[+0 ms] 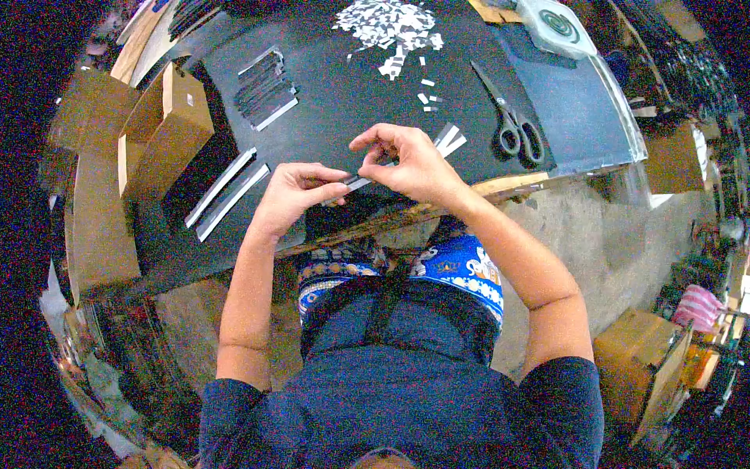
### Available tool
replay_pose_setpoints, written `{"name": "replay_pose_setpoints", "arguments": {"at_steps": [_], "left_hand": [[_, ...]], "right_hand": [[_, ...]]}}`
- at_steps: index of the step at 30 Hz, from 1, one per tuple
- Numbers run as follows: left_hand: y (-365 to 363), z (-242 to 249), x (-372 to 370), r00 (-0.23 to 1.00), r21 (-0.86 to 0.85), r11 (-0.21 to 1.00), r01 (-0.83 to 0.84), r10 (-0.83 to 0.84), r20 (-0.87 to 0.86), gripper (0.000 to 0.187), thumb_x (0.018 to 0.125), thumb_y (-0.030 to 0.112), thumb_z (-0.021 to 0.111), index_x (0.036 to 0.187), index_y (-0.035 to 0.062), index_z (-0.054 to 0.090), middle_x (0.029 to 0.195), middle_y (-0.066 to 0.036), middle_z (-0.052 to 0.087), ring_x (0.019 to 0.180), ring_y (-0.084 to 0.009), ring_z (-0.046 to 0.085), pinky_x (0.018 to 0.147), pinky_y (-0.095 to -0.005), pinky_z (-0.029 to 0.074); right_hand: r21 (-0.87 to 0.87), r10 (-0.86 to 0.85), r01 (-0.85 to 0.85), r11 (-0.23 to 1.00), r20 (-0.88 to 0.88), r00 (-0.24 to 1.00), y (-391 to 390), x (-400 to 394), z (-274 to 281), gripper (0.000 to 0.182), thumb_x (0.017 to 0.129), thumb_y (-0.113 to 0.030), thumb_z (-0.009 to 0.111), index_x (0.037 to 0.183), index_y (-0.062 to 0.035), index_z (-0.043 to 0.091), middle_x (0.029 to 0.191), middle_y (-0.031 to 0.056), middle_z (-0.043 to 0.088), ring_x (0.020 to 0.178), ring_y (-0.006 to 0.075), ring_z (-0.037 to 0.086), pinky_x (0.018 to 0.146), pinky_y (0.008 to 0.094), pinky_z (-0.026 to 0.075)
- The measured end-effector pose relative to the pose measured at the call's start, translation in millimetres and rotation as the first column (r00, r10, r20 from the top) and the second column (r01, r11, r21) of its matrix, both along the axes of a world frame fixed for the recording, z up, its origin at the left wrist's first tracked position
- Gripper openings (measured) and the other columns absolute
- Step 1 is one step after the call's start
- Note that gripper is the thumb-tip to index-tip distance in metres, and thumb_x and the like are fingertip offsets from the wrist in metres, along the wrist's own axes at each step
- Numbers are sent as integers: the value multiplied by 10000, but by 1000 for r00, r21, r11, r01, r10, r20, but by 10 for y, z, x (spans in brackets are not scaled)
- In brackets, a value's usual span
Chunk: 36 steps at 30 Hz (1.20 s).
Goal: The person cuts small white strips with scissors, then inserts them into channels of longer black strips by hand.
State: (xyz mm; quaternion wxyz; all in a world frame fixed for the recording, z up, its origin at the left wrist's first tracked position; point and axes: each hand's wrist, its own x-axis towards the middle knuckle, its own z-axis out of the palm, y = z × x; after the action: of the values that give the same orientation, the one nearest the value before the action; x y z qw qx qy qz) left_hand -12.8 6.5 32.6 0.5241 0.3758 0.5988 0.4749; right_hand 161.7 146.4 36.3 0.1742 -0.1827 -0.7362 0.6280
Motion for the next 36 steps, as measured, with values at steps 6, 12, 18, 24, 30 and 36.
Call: {"name": "replay_pose_setpoints", "arguments": {"at_steps": [6,12,18,24,30,36], "left_hand": [[71,-27,216,999,55,998,-35,35,2,209,835,74,697,989,-67,680,825,-99,700,719,-130,668,661,-242,545],[71,-49,174,999,31,999,-18,19,-35,209,841,95,692,971,-69,684,807,-98,700,689,-133,669,641,-241,547],[53,47,143,999,-30,999,-35,35,20,192,819,100,705,935,-53,698,784,-89,698,671,-126,649,648,-252,526],[57,80,155,997,-33,999,-11,13,70,190,813,100,712,926,-53,698,786,-93,697,670,-136,658,645,-257,526],[133,21,127,997,-42,999,-5,9,82,200,805,103,723,937,-45,694,789,-95,698,662,-144,660,637,-265,527],[323,-65,-166,969,-73,983,-167,177,173,219,822,125,715,979,-23,677,818,-109,698,681,-145,669,620,-253,533]], "right_hand": [[37,-21,21,999,2,1000,-71,19,18,289,792,-36,660,1075,-12,611,781,48,661,772,84,613,715,252,489],[219,54,-63,974,48,997,-59,103,54,329,801,-46,691,1114,-8,600,889,58,660,847,129,627,768,273,491],[525,114,-77,848,-38,993,-34,155,105,363,698,-98,749,1036,-30,634,953,153,654,929,320,631,778,388,505],[557,154,-151,817,42,987,10,161,94,311,707,-83,728,1002,-27,645,904,152,645,899,336,622,765,396,500],[556,142,-116,823,-4,990,105,238,129,330,712,-97,730,1025,-38,645,907,154,640,904,320,623,758,394,498],[841,-600,237,486,124,791,769,905,259,375,720,-102,714,1062,13,615,1009,228,623,983,398,586,886,450,462]]}}
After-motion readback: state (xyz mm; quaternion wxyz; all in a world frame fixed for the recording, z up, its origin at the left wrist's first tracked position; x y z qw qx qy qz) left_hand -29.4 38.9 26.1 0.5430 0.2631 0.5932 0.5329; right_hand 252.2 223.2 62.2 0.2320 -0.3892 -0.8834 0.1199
